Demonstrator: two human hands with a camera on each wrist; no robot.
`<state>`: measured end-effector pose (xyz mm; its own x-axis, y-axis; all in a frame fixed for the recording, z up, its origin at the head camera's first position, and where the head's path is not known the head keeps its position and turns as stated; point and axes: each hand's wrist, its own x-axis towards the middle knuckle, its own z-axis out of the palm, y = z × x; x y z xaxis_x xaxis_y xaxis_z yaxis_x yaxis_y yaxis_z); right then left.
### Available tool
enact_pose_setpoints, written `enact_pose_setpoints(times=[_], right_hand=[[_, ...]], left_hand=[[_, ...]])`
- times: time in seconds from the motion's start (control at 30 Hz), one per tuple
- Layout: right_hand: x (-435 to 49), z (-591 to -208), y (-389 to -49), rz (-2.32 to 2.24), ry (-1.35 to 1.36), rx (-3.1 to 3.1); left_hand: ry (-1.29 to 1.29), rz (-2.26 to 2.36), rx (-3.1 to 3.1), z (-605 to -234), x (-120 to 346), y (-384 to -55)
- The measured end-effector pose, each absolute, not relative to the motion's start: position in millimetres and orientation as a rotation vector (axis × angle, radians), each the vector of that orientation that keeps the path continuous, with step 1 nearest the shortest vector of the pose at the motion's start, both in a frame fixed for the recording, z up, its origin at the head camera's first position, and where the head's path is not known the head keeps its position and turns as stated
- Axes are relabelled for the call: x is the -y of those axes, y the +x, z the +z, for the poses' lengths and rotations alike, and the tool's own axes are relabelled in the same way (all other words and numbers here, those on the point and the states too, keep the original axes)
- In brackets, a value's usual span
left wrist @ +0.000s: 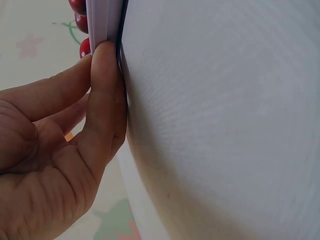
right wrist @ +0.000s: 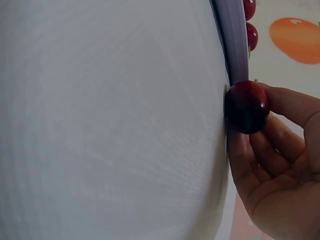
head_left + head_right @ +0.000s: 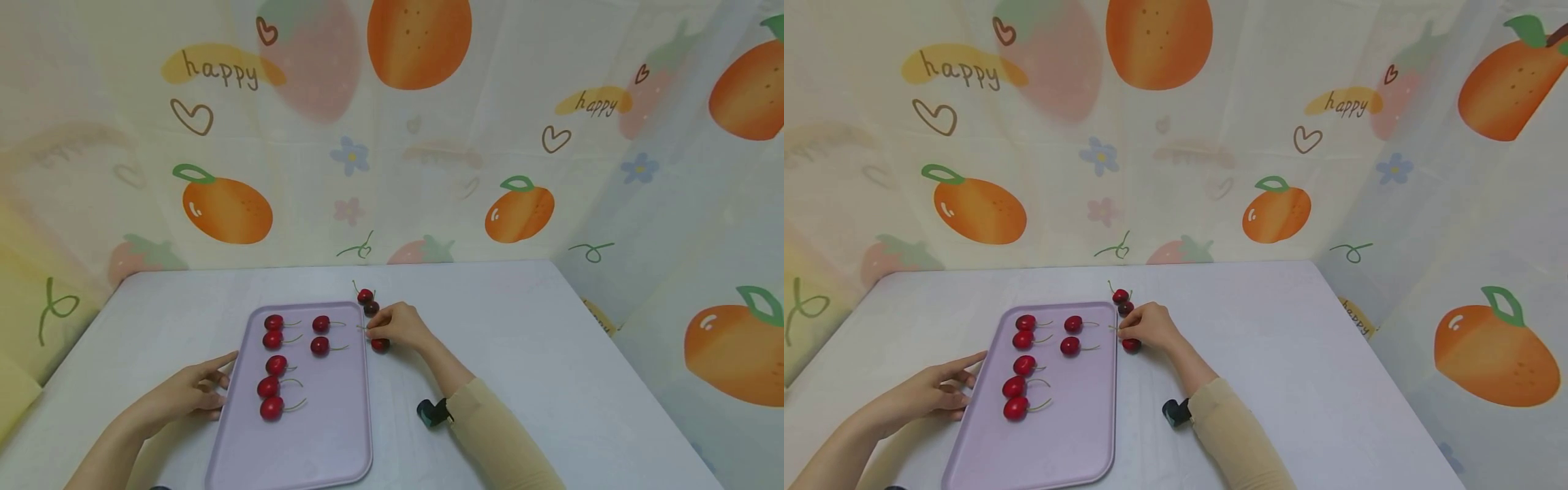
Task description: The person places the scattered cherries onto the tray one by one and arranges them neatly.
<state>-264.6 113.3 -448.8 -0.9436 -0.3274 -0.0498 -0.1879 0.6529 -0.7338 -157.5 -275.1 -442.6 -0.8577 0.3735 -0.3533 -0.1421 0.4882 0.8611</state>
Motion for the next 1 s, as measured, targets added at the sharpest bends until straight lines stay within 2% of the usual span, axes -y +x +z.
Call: enact_pose_setpoints(times=[0.63,1.0], right_hand=[[-113.2,-448.6,-263.9,-1.151,-0.371,-2.72],[-115.0,-451.5,-261.8,-1.361,-0.201,-2.565]], left_hand=[[0.212,1.362,-2.238,-443.1,274.9,-157.6],[0.226,1.358,-2.25,-442.9,275.0,-157.5]])
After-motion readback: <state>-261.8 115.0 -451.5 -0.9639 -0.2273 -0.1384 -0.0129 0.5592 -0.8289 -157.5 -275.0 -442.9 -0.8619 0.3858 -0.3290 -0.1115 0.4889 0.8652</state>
